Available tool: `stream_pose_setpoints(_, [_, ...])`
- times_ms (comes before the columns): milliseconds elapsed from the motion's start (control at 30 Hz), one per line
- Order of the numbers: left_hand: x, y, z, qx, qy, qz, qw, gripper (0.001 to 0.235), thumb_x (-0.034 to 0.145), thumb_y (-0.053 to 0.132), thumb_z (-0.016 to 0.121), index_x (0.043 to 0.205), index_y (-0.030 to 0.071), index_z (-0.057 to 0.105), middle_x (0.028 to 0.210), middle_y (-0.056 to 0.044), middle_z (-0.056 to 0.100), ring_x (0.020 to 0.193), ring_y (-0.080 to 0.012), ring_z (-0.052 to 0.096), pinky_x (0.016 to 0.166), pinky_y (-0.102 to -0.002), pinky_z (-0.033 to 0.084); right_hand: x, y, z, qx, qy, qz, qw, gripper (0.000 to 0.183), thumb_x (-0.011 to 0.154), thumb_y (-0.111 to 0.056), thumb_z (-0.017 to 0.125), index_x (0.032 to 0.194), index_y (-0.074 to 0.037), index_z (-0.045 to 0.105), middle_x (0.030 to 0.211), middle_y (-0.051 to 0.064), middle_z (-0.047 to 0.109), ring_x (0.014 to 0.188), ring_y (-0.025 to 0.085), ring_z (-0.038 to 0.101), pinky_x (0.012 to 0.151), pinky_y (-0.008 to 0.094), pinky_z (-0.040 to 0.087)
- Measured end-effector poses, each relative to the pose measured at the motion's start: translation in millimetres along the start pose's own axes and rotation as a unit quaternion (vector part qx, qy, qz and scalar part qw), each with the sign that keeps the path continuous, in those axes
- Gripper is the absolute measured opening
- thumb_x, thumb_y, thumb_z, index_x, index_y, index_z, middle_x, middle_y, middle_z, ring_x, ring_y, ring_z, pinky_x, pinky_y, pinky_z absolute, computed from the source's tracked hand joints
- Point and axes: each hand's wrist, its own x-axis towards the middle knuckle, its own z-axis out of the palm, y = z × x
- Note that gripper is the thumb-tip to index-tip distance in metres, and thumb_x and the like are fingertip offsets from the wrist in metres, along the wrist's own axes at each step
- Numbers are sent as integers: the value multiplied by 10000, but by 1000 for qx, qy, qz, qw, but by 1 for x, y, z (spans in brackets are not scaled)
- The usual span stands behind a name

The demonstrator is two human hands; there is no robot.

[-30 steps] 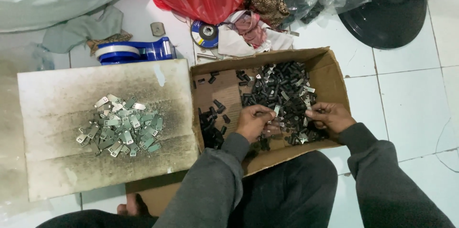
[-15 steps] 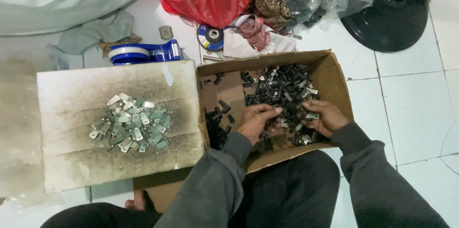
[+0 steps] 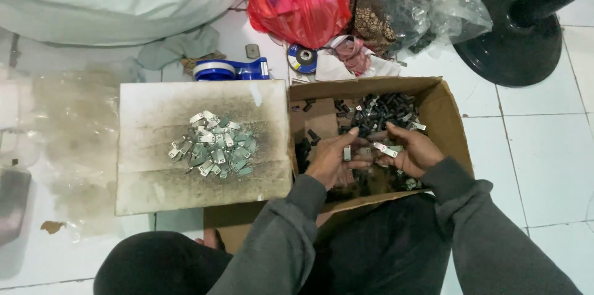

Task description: The person sits cross-legged on the floor and sorts small electronic components from a cardboard box onto a white board. They repeatedly pick up handfuls of parts, separate them by type, and place the sorted pieces onto the board.

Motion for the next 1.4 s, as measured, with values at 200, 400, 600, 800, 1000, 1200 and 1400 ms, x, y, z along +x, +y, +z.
stream_pose_setpoints(200, [-75, 60, 12, 30, 76, 33, 996, 638, 1055, 368, 623, 1433, -126, 483, 1591, -372, 242, 1472, -539, 312, 1019, -562, 618, -11, -10, 52, 5, -64, 16, 998, 633, 1047, -455, 578, 1250, 140, 649, 1206, 372, 666, 1020, 531, 700, 830, 581, 647])
stream_pose_setpoints(400, [-101, 68, -40, 82, 177, 104, 975, 559, 1064, 409, 616, 1283, -106, 628, 1226, -338, 624, 1083, -394, 707, 838, -430, 688, -43, -15, 160, -10, -104, 6, 995, 512, 1106, -346, 484, 1232, 128, 631, 1309, 345, 583, 1230, 613, 570, 1055, 698, 544])
stream_pose_setpoints(600, [-146, 118, -73, 131, 298, 152, 933, 519, 1004, 377, 635, 1119, -123, 708, 915, -302, 694, 788, -286, 750, 638, -360, 674, -31, 6, 255, -63, -176, 11, 982, 611, 1093, -377, 481, 1414, 143, 493, 1206, 198, 416, 1372, 545, 420, 1271, 707, 358])
stream_pose_setpoints(800, [-204, 166, -78, 336, 283, 107, 892, 907, 1020, 684, 315, 1478, -76, 500, 1554, -329, 439, 1530, -434, 322, 1262, -538, 238, -13, 15, 319, -112, -229, 11, 967, 834, 1076, -521, 505, 1578, 99, 263, 1535, 358, 303, 1527, 542, 236, 1291, 641, 303])
stream_pose_setpoints(1000, [-227, 184, -66, 380, 265, 118, 878, 1010, 983, 736, 208, 1507, -92, 456, 1568, -345, 420, 1527, -475, 309, 1274, -540, 206, -51, -4, 340, -151, -217, 10, 964, 829, 1073, -563, 448, 1599, 51, 267, 1567, 386, 300, 1538, 556, 219, 1288, 660, 250])
stream_pose_setpoints(1200, [-174, 145, -98, 446, 309, 148, 827, 759, 946, 558, 613, 1463, 9, 536, 1469, -244, 544, 1369, -422, 547, 1159, -527, 432, -70, -44, 277, -190, -138, -26, 972, 772, 1046, -571, 430, 1487, 58, 513, 1385, 351, 586, 1345, 470, 577, 1101, 596, 466])
stream_pose_setpoints(1400, [-115, 77, -62, 499, 170, 202, 826, 429, 988, 206, 583, 1357, -7, 622, 1265, -269, 688, 1181, -435, 674, 947, -550, 587, -61, -80, 135, -227, 16, -73, 971, 632, 1142, -451, 404, 1457, 83, 527, 1348, 345, 611, 1278, 492, 604, 1058, 605, 474])
